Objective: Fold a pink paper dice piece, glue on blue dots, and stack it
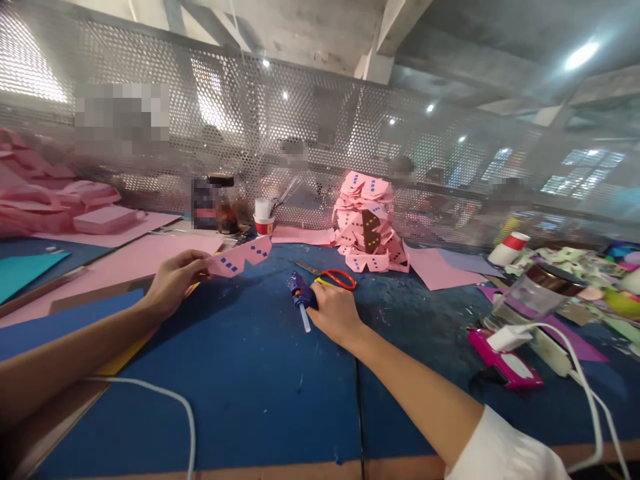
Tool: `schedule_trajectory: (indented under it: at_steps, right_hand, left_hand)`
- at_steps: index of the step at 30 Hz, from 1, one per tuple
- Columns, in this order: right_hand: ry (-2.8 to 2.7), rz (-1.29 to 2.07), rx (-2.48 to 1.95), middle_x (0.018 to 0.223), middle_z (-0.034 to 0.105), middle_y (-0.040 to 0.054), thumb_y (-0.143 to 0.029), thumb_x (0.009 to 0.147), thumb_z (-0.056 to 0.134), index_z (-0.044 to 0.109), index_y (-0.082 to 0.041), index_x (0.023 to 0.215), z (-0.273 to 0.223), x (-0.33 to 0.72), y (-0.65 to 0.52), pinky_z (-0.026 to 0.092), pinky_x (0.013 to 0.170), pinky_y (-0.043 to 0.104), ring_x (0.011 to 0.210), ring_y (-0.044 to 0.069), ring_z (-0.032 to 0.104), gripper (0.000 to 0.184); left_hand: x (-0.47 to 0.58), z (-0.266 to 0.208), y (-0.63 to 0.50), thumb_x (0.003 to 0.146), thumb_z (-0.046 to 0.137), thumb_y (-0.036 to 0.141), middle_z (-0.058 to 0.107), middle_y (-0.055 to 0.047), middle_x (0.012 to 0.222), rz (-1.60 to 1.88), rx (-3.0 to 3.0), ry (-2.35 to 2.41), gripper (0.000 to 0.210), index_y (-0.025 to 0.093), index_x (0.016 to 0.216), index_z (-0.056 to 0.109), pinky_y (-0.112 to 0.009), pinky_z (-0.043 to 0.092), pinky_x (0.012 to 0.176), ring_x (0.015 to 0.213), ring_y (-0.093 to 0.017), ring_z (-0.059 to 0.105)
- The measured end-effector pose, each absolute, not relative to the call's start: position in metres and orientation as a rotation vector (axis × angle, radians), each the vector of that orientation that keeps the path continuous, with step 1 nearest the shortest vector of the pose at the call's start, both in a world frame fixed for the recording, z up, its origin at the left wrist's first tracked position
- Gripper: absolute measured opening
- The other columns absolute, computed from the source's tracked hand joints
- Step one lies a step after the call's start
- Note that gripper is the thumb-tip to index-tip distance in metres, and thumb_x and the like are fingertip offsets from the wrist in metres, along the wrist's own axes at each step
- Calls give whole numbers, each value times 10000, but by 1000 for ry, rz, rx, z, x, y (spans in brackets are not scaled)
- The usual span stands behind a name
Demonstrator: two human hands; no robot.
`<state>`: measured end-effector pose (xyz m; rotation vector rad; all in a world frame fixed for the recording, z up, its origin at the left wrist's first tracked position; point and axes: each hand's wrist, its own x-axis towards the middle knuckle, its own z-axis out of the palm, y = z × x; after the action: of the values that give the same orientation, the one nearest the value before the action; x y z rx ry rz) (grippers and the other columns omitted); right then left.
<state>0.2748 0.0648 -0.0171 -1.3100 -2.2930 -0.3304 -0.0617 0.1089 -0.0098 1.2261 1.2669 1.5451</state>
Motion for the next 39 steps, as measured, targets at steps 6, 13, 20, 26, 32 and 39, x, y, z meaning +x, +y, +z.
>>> schedule_trajectory:
  at_steps: [6,13,20,26,32,39]
  right_hand:
    - [-2304,-301,-1336,856,725,28,-379,938,593,605,-203,910,-16,274,64,366,625,286,783,201,693,179]
    - [-2189,-266,-1419,835,742,26,-409,937,597,621,-208,973,-14,277,66,357,600,287,776,219,711,206]
    - [-2071,-222,-1528,840,759,38,-420,926,608,650,-212,980,-9,281,71,359,586,282,737,228,716,219]
    - [-2076,-211,-1484,845,760,34,-416,917,620,647,-214,983,-15,282,74,374,596,278,755,227,717,214]
    - [-2044,-185,-1477,823,755,32,-466,935,592,639,-223,970,-16,283,75,371,590,274,728,226,715,250]
    - [-1936,-36,-1481,792,730,37,-531,967,514,636,-216,967,-15,283,78,430,643,268,720,204,697,337]
  left_hand:
    - [-63,-12,111,682,789,311,671,20,715,1554,1193,1267,245,149,811,657,-218,497,638,626,-106,599]
    - [-63,-14,113,685,783,295,666,30,704,1564,1176,1280,222,158,807,658,-199,500,630,612,-95,601]
    - [-64,-14,113,683,795,304,681,21,706,1551,1167,1288,224,168,806,666,-195,510,631,645,-111,624]
    - [-63,-14,112,688,792,303,666,33,699,1560,1175,1284,210,167,792,670,-185,502,624,624,-96,605]
    - [-63,-12,112,696,785,280,673,33,685,1593,1171,1292,202,163,808,664,-213,505,632,612,-109,616]
    - [-62,-12,111,683,793,285,673,32,680,1602,1168,1293,221,162,807,659,-229,511,636,618,-124,627]
